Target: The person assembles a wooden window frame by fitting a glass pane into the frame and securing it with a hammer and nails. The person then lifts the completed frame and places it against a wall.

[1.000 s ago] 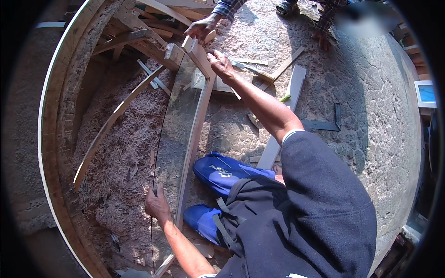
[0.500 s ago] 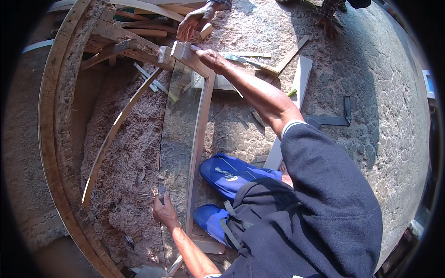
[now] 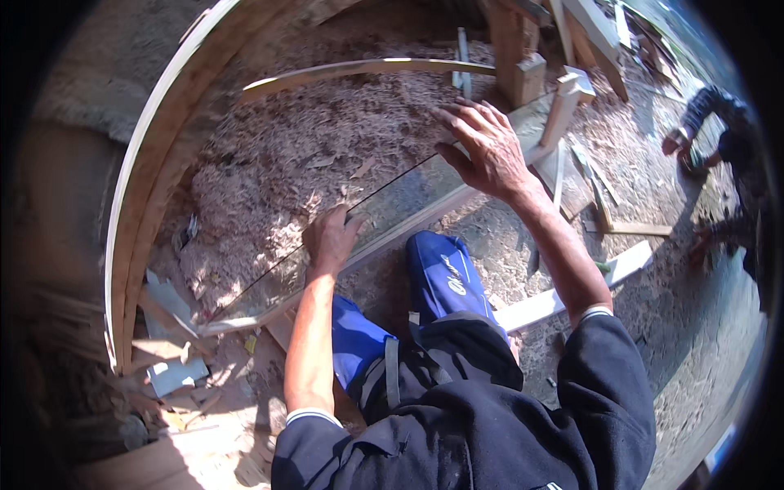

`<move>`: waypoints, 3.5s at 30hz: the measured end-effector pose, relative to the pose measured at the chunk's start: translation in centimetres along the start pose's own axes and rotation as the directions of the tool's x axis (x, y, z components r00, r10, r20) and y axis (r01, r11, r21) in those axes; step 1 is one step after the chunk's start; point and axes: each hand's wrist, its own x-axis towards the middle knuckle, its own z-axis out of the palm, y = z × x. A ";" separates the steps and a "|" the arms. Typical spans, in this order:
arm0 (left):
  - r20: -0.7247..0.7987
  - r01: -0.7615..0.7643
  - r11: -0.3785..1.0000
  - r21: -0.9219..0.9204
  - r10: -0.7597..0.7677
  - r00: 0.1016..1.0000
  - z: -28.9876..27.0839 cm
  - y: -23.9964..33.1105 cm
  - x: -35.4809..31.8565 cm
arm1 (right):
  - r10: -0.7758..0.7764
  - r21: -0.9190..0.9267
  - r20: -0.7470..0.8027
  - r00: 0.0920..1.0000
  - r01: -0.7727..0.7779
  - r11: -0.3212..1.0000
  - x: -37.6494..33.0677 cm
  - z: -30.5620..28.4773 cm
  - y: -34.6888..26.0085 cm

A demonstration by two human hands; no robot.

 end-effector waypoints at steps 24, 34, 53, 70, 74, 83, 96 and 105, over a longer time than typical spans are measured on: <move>-0.280 -0.037 0.292 -0.956 -0.939 -0.201 -10.8 -40.2 -32.7 | -0.261 0.056 0.412 0.873 0.261 0.964 1.2 10.4 -8.9; -0.064 -0.131 0.042 -0.990 -0.984 0.167 -5.2 -40.7 -26.6 | -0.018 -0.011 0.583 0.812 0.030 0.999 2.2 9.9 -5.8; -0.863 0.440 0.785 -0.436 -0.503 0.043 -3.4 -36.8 -24.4 | -0.077 -0.028 0.539 0.839 0.109 0.994 3.2 10.0 -8.1; 0.191 0.043 0.951 -0.307 0.017 0.982 -4.1 -5.9 -2.2 | -0.219 -0.039 0.328 0.919 0.244 0.969 1.8 8.0 -9.1; 0.272 0.159 0.935 -0.316 -0.072 0.960 -2.9 -7.0 -2.2 | -0.182 0.110 -0.182 0.966 0.204 0.973 -3.2 5.1 -2.6; 0.241 0.139 0.946 -0.292 -0.068 0.968 -2.5 -8.9 -2.0 | 0.759 0.572 -0.338 0.556 -0.520 0.635 -12.4 -3.6 22.1; 0.196 0.165 0.948 -0.272 -0.113 0.974 -2.5 -7.7 -2.6 | 0.817 0.569 -0.018 0.577 -0.666 0.483 -10.9 -0.8 24.4; 0.130 0.137 0.962 -0.235 -0.109 0.986 -2.3 -6.1 -3.7 | 0.879 0.727 0.050 0.475 -0.621 0.294 -9.2 -1.1 23.7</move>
